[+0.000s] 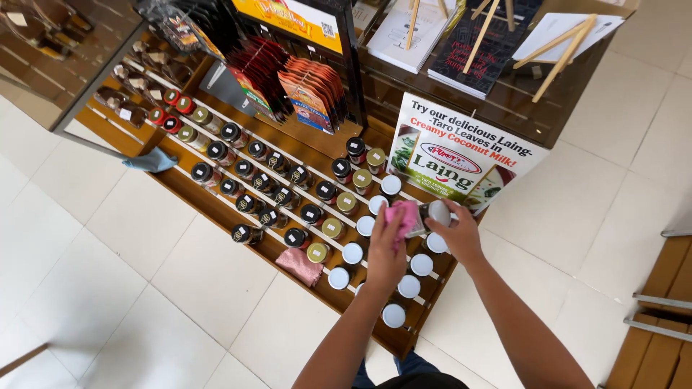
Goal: The recorder is wiping jars on a grocery store shelf with a pink cloth.
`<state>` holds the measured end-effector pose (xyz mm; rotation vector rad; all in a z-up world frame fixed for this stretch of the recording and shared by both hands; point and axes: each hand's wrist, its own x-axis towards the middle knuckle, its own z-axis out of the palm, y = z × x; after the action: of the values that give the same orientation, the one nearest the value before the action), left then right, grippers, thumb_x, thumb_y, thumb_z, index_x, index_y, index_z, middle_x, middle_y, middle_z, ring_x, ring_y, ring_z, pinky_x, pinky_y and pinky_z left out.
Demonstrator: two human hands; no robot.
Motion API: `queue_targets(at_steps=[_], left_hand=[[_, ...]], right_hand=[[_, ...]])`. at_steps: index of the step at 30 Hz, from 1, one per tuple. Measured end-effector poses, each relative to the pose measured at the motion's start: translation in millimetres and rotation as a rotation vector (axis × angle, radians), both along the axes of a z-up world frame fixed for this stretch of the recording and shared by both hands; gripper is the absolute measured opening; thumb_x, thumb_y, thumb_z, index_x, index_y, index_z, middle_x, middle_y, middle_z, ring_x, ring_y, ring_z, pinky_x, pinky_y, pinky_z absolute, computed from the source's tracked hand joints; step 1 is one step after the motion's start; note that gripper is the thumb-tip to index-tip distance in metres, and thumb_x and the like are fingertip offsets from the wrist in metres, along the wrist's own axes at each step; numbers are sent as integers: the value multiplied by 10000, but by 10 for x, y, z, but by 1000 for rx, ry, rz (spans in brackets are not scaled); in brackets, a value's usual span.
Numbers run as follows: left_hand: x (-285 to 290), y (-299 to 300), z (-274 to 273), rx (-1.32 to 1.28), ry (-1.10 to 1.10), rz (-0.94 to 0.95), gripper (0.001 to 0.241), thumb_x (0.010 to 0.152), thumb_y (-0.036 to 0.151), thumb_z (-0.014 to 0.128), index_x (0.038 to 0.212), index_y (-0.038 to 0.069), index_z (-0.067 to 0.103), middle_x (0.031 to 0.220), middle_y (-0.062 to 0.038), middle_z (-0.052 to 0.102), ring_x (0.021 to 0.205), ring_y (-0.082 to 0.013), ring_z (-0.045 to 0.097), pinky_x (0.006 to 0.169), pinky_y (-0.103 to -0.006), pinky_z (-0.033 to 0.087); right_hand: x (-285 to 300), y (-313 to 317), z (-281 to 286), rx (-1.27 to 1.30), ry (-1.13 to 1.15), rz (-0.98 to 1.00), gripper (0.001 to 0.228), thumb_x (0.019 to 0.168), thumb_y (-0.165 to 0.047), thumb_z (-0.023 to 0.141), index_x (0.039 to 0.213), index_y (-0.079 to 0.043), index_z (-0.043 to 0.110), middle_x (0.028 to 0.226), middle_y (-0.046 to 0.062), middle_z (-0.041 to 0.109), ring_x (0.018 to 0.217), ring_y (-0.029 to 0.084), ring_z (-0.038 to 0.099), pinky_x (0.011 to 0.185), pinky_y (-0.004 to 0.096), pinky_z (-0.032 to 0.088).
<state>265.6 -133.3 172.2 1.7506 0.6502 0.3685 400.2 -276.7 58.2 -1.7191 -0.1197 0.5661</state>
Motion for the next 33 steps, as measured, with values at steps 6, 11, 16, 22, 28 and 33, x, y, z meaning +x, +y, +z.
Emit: queue_targets(at_steps=[6,11,16,22,28,33], left_hand=[[-314,130,-386,315,-134,-197,693,843,-96,588,1490,153,605,1568,-246,481,1381,-418,529,1074,-411,517],[-549,668,-335,-710,-143,45,537,972,61,573,1500,143,515,1375,-194,643,1179,-356,655,961,-446,560],[-775,883,90,-1397,-217,-153,505,1047,272,532,1498,56,466,1389,-155,628,1246,-305,636,1048,-485,539],[-908,844,216,-1533,-192,-252,508,1056,349,483,1477,64,489,1394,-143,608,1251,-301,599,1055,-498,502],[-1031,861,373,-1340,-200,-298,467,1050,272,524,1472,72,495,1350,-106,640,1207,-241,639,1038,-416,536],[-1011,813,634,-741,-283,-200,405,1053,180,622,1423,18,596,1134,-117,667,935,-195,627,795,-334,539]], right_hand=[[-649,11,608,18,-80,-25,702,804,-164,857,1423,-17,559,1298,101,607,1145,165,662,960,314,556],[-1092,173,1649,68,-181,-11,703,804,-114,822,1447,-38,549,1272,102,549,1141,178,652,963,334,567],[-1607,549,2135,64,-325,44,754,780,-82,814,1469,-38,510,1340,88,555,1217,182,599,1000,340,543],[-2000,840,1963,471,-344,-92,975,864,-102,784,1611,-51,160,1542,77,437,1370,177,498,1145,329,418],[-2013,653,1922,317,-210,-190,788,806,-90,837,1458,-37,398,1330,100,600,1216,200,605,1022,368,527],[-2042,458,1949,367,-102,-134,816,749,-85,857,1437,-45,420,1292,99,622,1185,204,629,1000,371,542]])
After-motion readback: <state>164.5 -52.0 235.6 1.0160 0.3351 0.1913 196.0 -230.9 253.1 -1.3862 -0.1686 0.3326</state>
